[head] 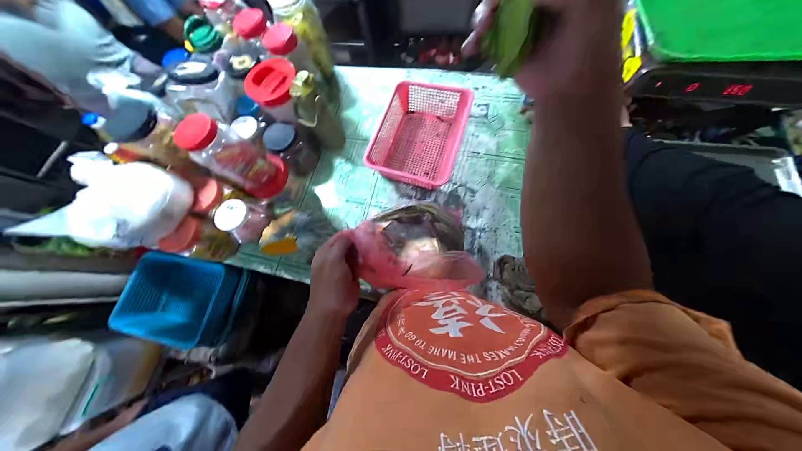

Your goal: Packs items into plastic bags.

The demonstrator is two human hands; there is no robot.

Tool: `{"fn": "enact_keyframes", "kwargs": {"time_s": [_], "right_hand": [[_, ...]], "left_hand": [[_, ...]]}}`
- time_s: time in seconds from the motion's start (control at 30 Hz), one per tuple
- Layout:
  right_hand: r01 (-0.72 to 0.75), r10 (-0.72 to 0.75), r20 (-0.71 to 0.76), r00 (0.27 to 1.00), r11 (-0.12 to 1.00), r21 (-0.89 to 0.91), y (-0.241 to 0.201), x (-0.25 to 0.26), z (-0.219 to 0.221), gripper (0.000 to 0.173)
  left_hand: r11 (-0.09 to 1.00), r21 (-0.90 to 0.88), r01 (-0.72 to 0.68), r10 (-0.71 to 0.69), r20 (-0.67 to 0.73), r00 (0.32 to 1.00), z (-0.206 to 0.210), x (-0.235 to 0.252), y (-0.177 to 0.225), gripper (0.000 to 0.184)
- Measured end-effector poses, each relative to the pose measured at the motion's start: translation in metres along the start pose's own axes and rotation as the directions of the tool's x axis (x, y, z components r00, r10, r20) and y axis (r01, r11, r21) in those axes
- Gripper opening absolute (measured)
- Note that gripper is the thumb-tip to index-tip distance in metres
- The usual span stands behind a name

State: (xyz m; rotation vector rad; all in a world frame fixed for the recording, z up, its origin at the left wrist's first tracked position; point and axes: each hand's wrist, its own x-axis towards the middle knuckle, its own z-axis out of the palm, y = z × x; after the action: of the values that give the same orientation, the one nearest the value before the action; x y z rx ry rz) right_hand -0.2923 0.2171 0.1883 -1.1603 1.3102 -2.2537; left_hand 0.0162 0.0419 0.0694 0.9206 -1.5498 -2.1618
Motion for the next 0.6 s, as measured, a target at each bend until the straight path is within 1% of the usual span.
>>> {"fn": "enact_keyframes", "kwargs": {"time_s": [0.03,0.07,0.1,0.13,0.17,0.2,0.23,0.27,0.33,0.37,0.43,0.47,0.5,0.53,0.57,0.6], "right_hand": [[0.019,-0.027,0.114,0.993,0.998,0.065,0.007,-0.018,0.035,0.027],[0.015,-0.043,0.22,0.975,0.992,0.127,0.014,-0.037,0.068,0.045],[-0.002,-0.048,0.327,0.944,0.988,0.152,0.021,-0.057,0.096,0.06],[-0.04,-0.026,0.409,0.912,0.988,0.151,0.027,-0.074,0.12,0.068],[-0.092,0.016,0.484,0.875,0.987,0.134,0.035,-0.088,0.137,0.072],[-0.141,0.059,0.549,0.834,0.984,0.109,0.045,-0.1,0.147,0.071],[-0.215,0.123,0.585,0.801,0.972,0.09,0.058,-0.109,0.152,0.068],[-0.277,0.219,0.58,0.785,0.961,0.012,0.07,-0.117,0.154,0.065],[-0.41,0.458,0.448,0.768,0.889,-0.206,0.093,-0.13,0.152,0.061],[-0.463,0.535,0.405,0.742,0.845,-0.268,0.107,-0.134,0.146,0.061],[-0.515,0.62,0.341,0.707,0.781,-0.352,0.126,-0.14,0.131,0.06],[-0.515,0.644,0.315,0.697,0.755,-0.405,0.13,-0.14,0.124,0.057],[-0.502,0.668,0.292,0.684,0.722,-0.475,0.133,-0.138,0.118,0.055],[-0.499,0.7,0.259,0.665,0.675,-0.543,0.137,-0.137,0.113,0.054],[-0.499,0.731,0.211,0.649,0.618,-0.608,0.142,-0.139,0.108,0.052],[-0.494,0.751,0.152,0.643,0.558,-0.667,0.149,-0.142,0.101,0.051]], "left_hand": [[0.998,-0.062,-0.006,0.007,0.006,1.0,0.002,0.0,0.007,0.033],[0.993,-0.119,-0.015,0.018,0.02,1.0,0.003,-0.001,0.014,0.034],[0.985,-0.168,-0.032,0.038,0.032,0.999,0.003,0.0,0.022,0.033],[0.976,-0.21,-0.062,0.074,0.048,0.996,0.003,0.002,0.031,0.033],[0.967,-0.233,-0.108,0.122,0.045,0.992,0.002,0.002,0.04,0.032],[0.956,-0.251,-0.151,0.167,0.045,0.985,0.0,0.002,0.047,0.028],[0.946,-0.261,-0.19,0.206,0.035,0.978,-0.001,0.001,0.054,0.023],[0.939,-0.266,-0.217,0.231,0.022,0.973,-0.003,0.003,0.058,0.02],[0.939,-0.264,-0.219,0.228,0.003,0.974,-0.007,0.01,0.06,0.024],[0.946,-0.244,-0.213,0.212,-0.027,0.977,-0.008,0.014,0.061,0.027],[0.958,-0.192,-0.214,0.203,-0.078,0.976,-0.01,0.025,0.057,0.029],[0.963,-0.134,-0.233,0.221,-0.104,0.97,-0.012,0.031,0.055,0.027],[0.961,-0.032,-0.274,0.268,-0.129,0.955,-0.014,0.038,0.053,0.027],[0.937,0.119,-0.33,0.345,-0.139,0.928,-0.019,0.044,0.049,0.028],[0.875,0.285,-0.39,0.439,-0.13,0.889,-0.025,0.051,0.045,0.03],[0.813,0.401,-0.423,0.498,-0.102,0.861,-0.031,0.056,0.042,0.03]]}}
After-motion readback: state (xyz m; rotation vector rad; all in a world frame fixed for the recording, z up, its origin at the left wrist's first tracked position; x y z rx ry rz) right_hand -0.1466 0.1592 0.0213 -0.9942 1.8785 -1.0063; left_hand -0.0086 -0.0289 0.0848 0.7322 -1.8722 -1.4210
